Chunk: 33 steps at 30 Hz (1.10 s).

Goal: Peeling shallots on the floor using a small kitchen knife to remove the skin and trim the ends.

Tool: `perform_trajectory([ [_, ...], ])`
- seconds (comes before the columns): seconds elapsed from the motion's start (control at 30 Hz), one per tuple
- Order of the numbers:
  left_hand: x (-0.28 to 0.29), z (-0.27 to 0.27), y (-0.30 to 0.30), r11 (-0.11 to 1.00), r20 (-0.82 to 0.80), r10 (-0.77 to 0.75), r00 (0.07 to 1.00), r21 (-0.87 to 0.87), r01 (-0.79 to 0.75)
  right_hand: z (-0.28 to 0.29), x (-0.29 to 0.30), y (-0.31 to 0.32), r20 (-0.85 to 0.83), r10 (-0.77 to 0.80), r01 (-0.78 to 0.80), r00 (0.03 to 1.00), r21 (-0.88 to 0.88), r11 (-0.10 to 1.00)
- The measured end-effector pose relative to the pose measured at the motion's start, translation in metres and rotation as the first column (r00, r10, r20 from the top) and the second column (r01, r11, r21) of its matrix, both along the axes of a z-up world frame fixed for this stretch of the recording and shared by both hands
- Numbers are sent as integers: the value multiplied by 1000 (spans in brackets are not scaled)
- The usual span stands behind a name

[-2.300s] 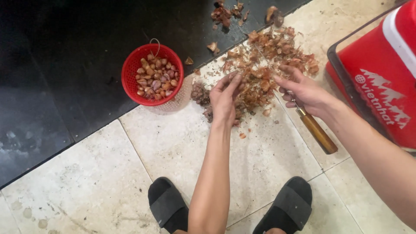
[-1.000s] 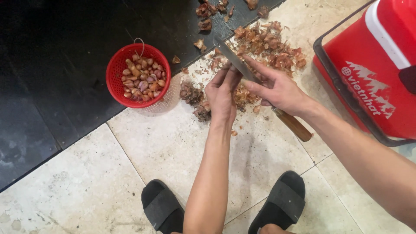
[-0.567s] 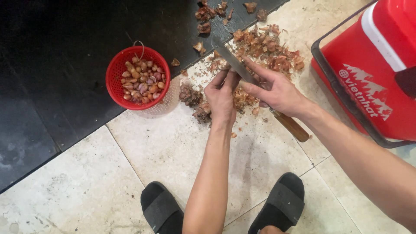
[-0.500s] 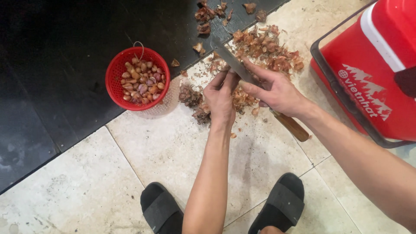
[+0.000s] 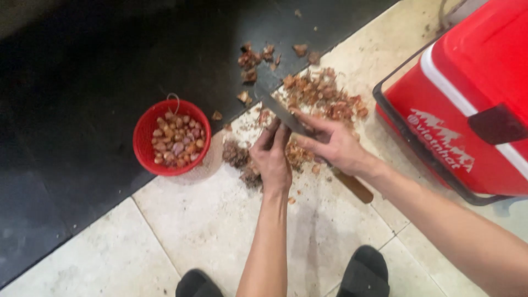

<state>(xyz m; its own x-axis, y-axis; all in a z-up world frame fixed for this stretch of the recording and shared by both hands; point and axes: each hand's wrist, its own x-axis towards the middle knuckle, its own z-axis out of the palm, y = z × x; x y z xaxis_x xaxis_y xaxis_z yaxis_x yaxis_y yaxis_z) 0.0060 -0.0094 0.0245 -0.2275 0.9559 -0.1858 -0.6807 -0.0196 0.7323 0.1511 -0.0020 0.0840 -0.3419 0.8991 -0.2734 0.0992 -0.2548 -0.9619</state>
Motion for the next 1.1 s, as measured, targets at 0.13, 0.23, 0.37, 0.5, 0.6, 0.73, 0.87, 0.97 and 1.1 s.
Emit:
perform_trajectory([
  [0.13, -1, -14, 1, 991, -249, 60, 967, 130, -28, -10, 1, 0, -228, -50, 31, 972, -86, 996],
  [0.23, -5, -14, 6, 987, -172, 21, 985, 159, 7, 0, 4, 0, -378, -67, -14, 923, -206, 978],
  [0.37, -11, 4, 14, 997, 248, -76, 966, -2, 79, -3, 7, 0, -450, -45, -107, 892, -306, 946],
  [0.5, -2, -4, 15, 992, 175, -24, 984, -122, 46, -5, 10, 1, -463, -47, -120, 885, -325, 938],
  [0.6, -3, -1, 12, 995, 220, -88, 971, -34, 98, -4, 13, 2, -435, -50, -108, 899, -332, 937],
  [0.73, -6, 3, 12, 993, 142, -121, 983, 20, 119, -3, 21, 4, -493, -45, -149, 869, -348, 926],
  [0.87, -13, 2, 13, 978, 187, -208, 960, 30, 206, -5, 30, 8, -588, -34, -220, 808, -355, 909],
  [0.97, -17, -16, 14, 977, 330, -214, 919, 82, 198, -4, 31, 10, -592, -54, -197, 804, -350, 916],
  [1.1, -20, -17, 15, 981, 427, -195, 883, 88, 175, -11, 36, 13, -539, -93, -122, 837, -350, 929],
])
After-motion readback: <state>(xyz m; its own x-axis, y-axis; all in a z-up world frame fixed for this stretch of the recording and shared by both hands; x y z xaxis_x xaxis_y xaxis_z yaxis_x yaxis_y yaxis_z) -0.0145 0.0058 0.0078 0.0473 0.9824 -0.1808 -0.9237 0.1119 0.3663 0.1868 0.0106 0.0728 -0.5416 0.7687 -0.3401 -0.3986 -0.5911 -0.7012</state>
